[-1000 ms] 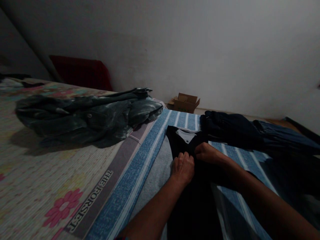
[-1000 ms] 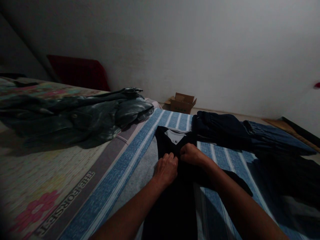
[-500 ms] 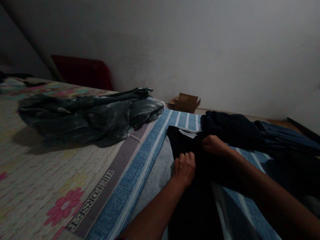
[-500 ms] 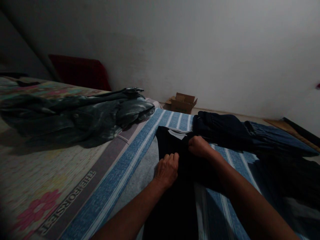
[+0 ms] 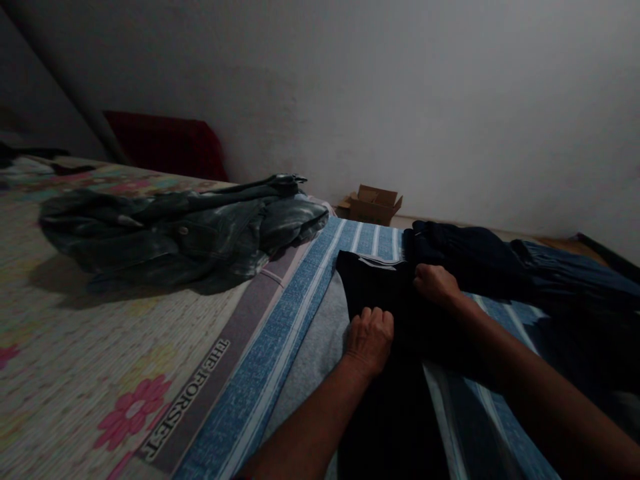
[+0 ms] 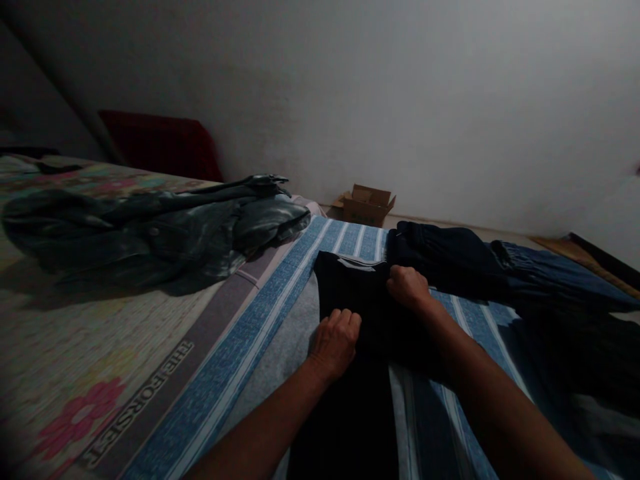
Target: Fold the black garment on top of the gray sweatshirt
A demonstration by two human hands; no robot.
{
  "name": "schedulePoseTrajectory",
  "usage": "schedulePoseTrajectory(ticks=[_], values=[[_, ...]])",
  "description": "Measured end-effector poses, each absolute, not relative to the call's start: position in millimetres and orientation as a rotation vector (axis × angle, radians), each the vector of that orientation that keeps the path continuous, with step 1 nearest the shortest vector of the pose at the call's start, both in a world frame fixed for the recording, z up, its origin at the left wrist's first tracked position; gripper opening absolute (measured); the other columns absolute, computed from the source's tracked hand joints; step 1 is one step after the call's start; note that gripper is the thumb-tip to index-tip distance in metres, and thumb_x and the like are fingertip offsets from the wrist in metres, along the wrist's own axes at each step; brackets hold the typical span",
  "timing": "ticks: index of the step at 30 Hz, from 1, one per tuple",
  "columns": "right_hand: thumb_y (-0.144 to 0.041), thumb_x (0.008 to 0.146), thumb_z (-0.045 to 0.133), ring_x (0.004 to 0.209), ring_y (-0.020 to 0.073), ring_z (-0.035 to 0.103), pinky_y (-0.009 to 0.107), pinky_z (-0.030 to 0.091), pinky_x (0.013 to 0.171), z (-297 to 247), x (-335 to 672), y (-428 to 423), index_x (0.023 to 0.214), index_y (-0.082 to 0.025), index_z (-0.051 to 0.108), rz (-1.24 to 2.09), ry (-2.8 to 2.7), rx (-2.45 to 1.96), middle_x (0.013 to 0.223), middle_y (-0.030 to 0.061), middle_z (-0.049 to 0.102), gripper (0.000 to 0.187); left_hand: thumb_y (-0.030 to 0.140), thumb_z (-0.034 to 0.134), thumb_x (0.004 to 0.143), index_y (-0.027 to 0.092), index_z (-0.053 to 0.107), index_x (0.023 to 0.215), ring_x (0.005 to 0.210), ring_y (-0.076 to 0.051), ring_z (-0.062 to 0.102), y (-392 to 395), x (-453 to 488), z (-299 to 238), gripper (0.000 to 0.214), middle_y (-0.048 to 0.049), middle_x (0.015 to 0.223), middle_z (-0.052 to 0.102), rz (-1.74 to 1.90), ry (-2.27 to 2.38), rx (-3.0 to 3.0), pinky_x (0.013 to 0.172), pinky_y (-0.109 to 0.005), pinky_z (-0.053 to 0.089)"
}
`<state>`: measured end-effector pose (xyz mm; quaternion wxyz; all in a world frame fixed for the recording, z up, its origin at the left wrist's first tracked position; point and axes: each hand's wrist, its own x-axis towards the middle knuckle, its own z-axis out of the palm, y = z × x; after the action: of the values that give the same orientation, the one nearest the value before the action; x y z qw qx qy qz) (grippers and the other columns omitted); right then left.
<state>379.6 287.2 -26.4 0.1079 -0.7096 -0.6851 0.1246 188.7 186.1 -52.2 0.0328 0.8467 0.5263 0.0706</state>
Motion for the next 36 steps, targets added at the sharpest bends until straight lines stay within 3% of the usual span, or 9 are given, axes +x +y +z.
schedulePoseTrajectory(ticks=[4, 9, 14, 17, 23, 36], values=[[-0.015, 0.071, 0.051, 0.062, 0.0137, 0.051, 0.023, 0.033, 0.055, -35.8, 381.2, 289.1, 0.063, -0.018, 0.056, 0.618, -1.965, -1.962, 0.064, 0.0017, 0.056, 0.010, 0.007, 0.043, 0.083, 0.016, 0.055, 0.092, 0.092, -0.025, 0.052, 187.0, 186.7, -53.9, 0.017, -0.0088, 0.093, 0.057, 0.275, 1.612, 2.630, 0.074, -0.036, 0.046], [-0.032, 0.078, 0.051, 0.048, 0.0102, 0.041, 0.023, 0.030, 0.046, -39.0, 389.9, 286.2, 0.067, -0.016, 0.057, 0.932, -1.806, -1.854, 0.055, -0.0026, 0.049, 0.021, 0.009, 0.055, 0.072, 0.015, 0.054, 0.099, 0.117, -0.026, 0.043, 189.8, 181.1, -55.6, 0.027, -0.0118, 0.117, 0.054, 0.370, 1.557, 2.601, 0.096, -0.042, 0.037], [-0.063, 0.078, 0.052, 0.051, 0.0137, 0.049, 0.025, 0.035, 0.046, -38.2, 393.3, 281.5, 0.070, -0.015, 0.064, 1.205, -1.649, -1.828, 0.060, 0.0037, 0.059, 0.050, 0.013, 0.055, 0.073, 0.013, 0.052, 0.107, 0.130, -0.027, 0.035, 191.3, 178.1, -57.1, 0.035, -0.0150, 0.133, 0.047, 0.301, 1.547, 2.558, 0.105, -0.044, 0.031], [-0.070, 0.075, 0.051, 0.055, 0.0168, 0.056, 0.027, 0.041, 0.048, -36.7, 395.0, 278.9, 0.073, -0.014, 0.066, 1.346, -1.562, -1.810, 0.069, 0.0088, 0.066, 0.059, 0.017, 0.055, 0.075, 0.012, 0.053, 0.109, 0.132, -0.029, 0.033, 191.4, 176.8, -57.4, 0.034, -0.0165, 0.135, 0.045, 0.278, 1.510, 2.576, 0.106, -0.047, 0.031], [-0.067, 0.072, 0.060, 0.055, 0.0160, 0.059, 0.026, 0.046, 0.050, -35.7, 402.0, 274.0, 0.076, -0.014, 0.067, 1.501, -1.504, -1.733, 0.070, 0.0076, 0.068, 0.054, 0.020, 0.054, 0.076, 0.014, 0.055, 0.108, 0.133, -0.028, 0.032, 194.1, 172.8, -53.6, 0.033, -0.0137, 0.138, 0.044, 0.216, 1.462, 2.604, 0.105, -0.046, 0.033], [-0.054, 0.067, 0.073, 0.044, 0.0101, 0.051, 0.021, 0.038, 0.042, -46.5, 404.4, 279.5, 0.062, -0.014, 0.063, 1.377, -1.514, -1.844, 0.054, 0.0013, 0.061, 0.041, 0.022, 0.052, 0.078, 0.015, 0.057, 0.106, 0.133, -0.029, 0.032, 199.8, 167.4, -46.4, 0.029, -0.0148, 0.141, 0.041, 0.125, 1.387, 2.599, 0.104, -0.048, 0.035]])
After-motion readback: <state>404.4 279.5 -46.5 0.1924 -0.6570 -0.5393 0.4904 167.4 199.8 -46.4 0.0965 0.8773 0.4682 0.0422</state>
